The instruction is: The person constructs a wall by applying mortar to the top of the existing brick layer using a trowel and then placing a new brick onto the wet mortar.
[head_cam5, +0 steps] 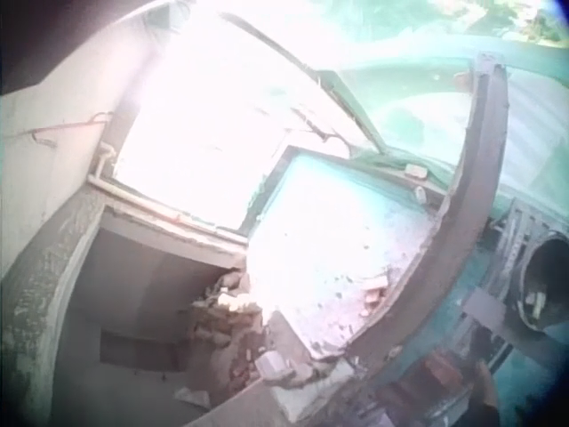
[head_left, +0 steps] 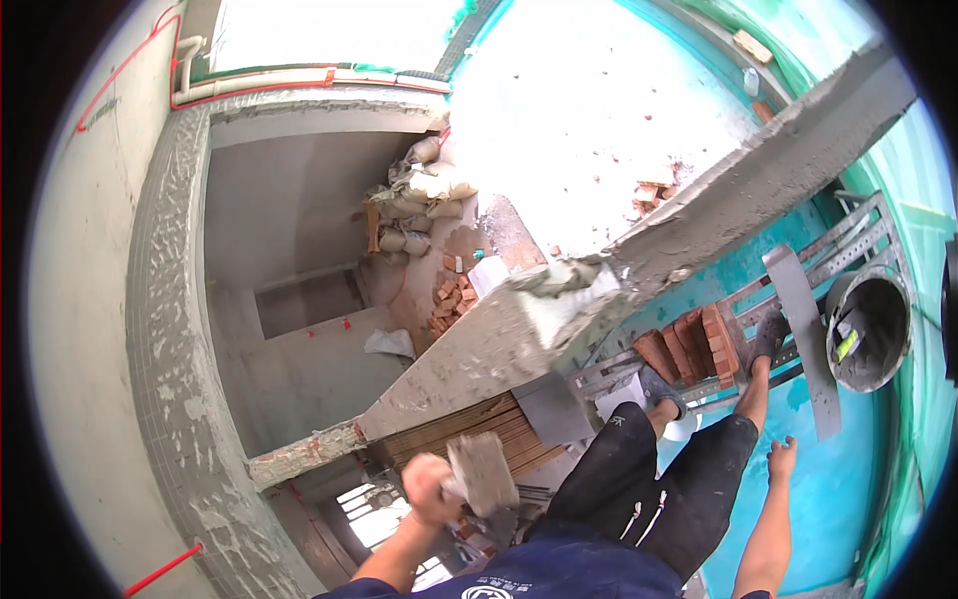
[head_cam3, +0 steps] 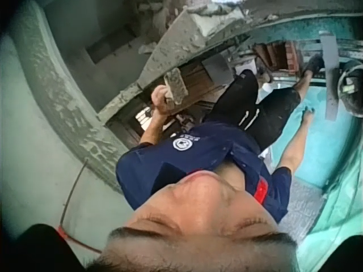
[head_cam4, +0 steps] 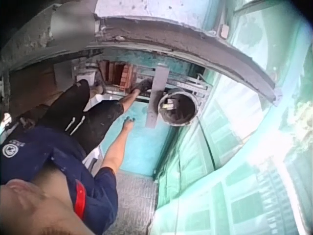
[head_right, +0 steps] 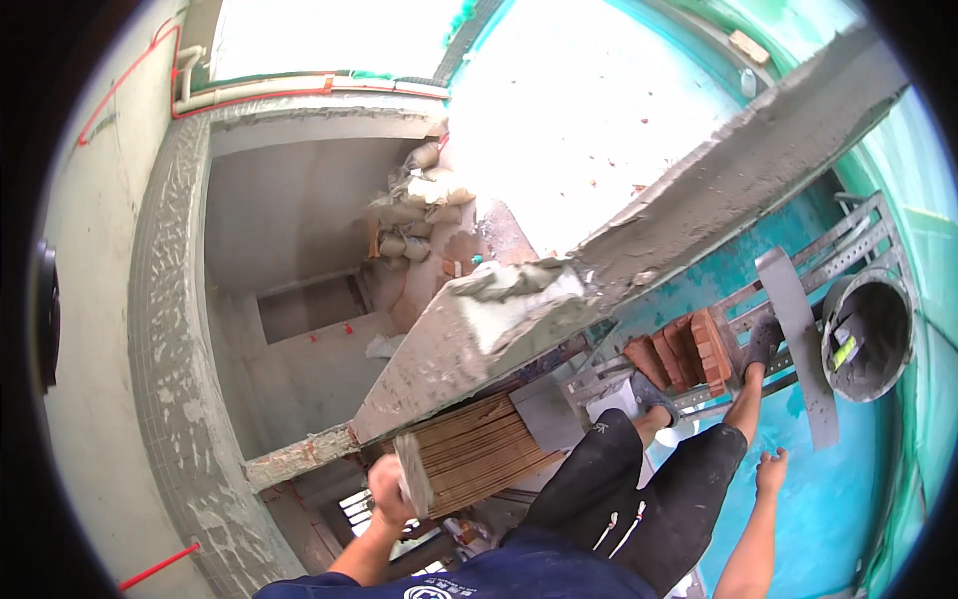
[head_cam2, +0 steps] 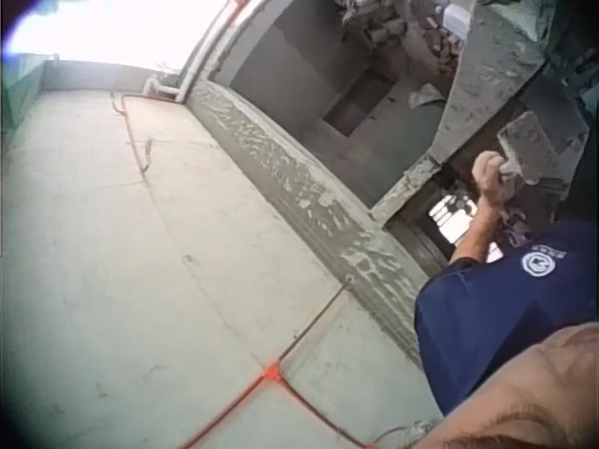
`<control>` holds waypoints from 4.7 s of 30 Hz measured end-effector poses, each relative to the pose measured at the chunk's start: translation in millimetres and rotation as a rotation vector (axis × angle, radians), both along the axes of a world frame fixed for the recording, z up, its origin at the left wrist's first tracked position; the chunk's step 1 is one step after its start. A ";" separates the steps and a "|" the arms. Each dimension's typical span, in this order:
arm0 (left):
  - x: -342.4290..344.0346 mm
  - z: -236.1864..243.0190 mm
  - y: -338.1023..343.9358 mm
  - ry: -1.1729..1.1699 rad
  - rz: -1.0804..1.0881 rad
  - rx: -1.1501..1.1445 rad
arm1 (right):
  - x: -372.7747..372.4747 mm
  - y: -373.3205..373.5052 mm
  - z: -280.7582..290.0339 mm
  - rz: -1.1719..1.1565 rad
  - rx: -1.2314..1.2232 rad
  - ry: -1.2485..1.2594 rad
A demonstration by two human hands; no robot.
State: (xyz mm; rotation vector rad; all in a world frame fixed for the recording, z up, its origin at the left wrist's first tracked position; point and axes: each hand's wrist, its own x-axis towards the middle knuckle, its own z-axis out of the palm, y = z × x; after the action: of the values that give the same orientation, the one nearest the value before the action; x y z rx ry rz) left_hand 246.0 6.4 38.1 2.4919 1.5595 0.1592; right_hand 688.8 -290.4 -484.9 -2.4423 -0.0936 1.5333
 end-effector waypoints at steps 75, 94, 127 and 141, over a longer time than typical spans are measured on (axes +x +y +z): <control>255.1 -67.2 58.5 -0.165 -1.041 -0.225 | 33.7 -7.4 488.6 0.878 0.175 -0.945; 322.6 16.1 160.2 -0.328 -0.044 -0.053 | 300.8 459.3 576.5 1.825 0.688 -0.846; 270.8 -65.4 196.2 -0.337 0.423 -0.050 | 207.8 660.3 517.2 2.197 0.623 -0.668; 265.2 -80.7 196.6 -0.432 0.376 -0.124 | 188.6 641.4 509.8 2.190 0.658 -0.717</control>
State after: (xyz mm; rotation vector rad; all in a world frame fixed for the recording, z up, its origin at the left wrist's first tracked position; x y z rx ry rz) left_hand 511.2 203.0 -42.6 1.8838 1.7523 0.5914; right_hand 877.3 351.0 24.8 -1.4156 -3.2342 0.2118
